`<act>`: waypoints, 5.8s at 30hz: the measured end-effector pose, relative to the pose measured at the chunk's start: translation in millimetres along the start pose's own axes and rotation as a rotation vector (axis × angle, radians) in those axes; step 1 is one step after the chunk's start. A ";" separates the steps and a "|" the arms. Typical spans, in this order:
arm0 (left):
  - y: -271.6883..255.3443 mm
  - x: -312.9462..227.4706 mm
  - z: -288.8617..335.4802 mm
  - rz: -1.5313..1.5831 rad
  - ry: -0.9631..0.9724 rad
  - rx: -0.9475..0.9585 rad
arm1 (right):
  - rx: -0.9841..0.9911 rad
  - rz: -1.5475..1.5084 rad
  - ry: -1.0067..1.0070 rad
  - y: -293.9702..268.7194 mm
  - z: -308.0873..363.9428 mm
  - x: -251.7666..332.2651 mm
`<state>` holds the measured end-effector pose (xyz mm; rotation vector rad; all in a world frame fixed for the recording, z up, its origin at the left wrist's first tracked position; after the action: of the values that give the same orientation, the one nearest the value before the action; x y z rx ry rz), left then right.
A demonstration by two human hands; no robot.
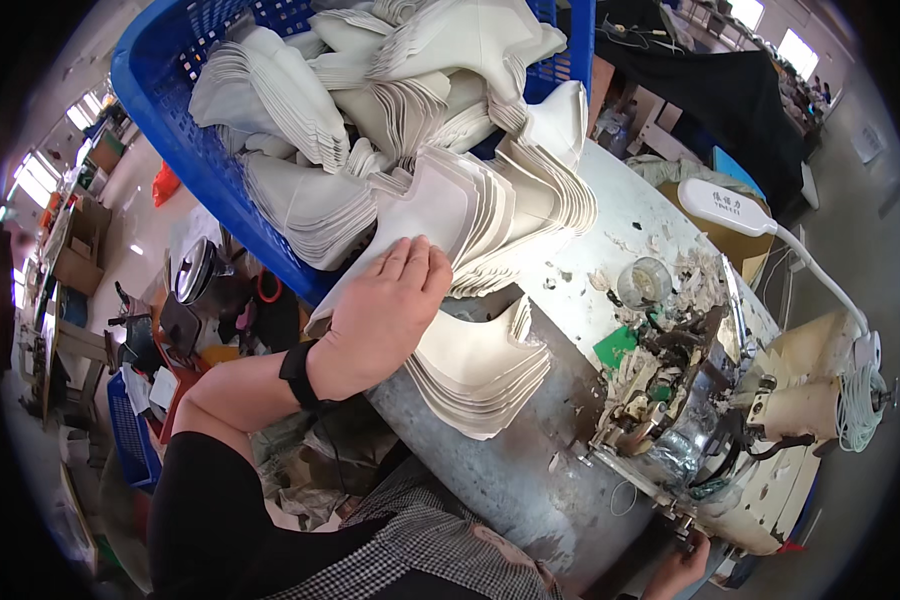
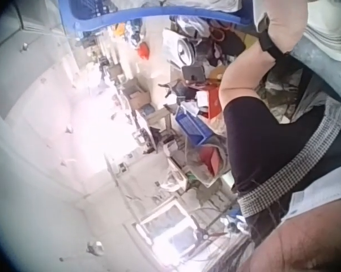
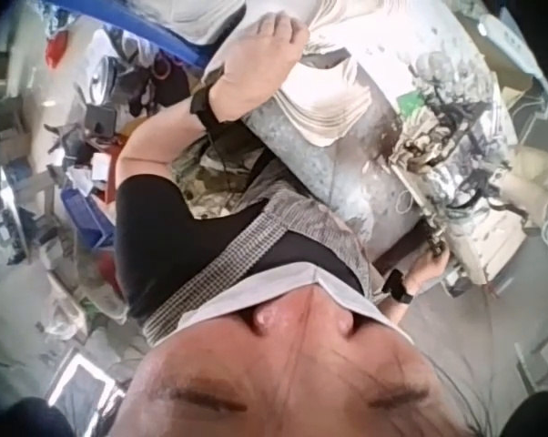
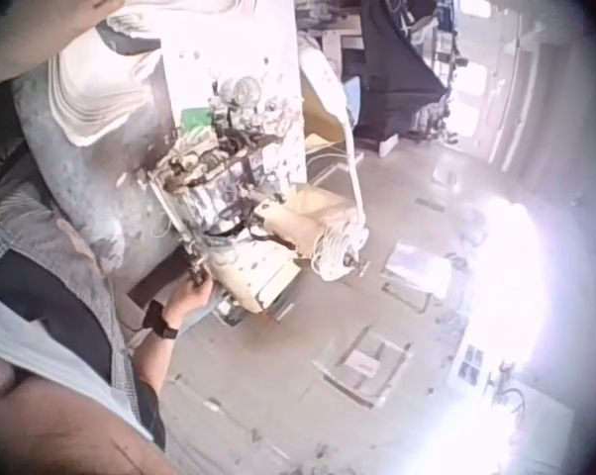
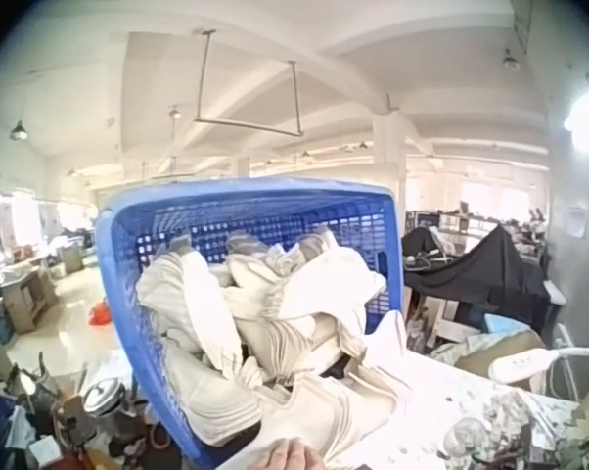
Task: Skiving and trimming the edges of shoe upper components using an industrial machine.
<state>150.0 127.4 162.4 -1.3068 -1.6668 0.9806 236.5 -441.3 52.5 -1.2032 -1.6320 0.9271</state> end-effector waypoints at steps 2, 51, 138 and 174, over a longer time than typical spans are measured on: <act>1.6 -1.3 -0.6 -0.024 0.003 0.002 | 0.053 -0.290 0.206 10.5 2.2 -7.4; 5.5 -2.2 -2.3 -0.126 -0.008 0.011 | 0.247 -0.296 0.380 29.1 15.9 -16.5; -34.3 -89.2 24.7 0.764 0.445 0.017 | 0.056 0.670 -0.490 -3.5 -6.5 78.6; 7.1 -134.4 66.4 0.721 0.195 0.326 | 0.551 -0.197 0.104 15.2 -15.3 28.4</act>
<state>113.6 -9.9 113.9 -1.7387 -0.8311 1.4062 251.6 -409.1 49.8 -0.6871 -1.2668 1.0746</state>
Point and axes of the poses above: each hand's wrist, its own z-axis away from the middle knuckle, its own y-axis out of the palm, x = y × z, the point moved 9 cm from there along -z, towards the middle knuckle, and after that the axes turned 15 degrees about z, right-handed, at the moved point
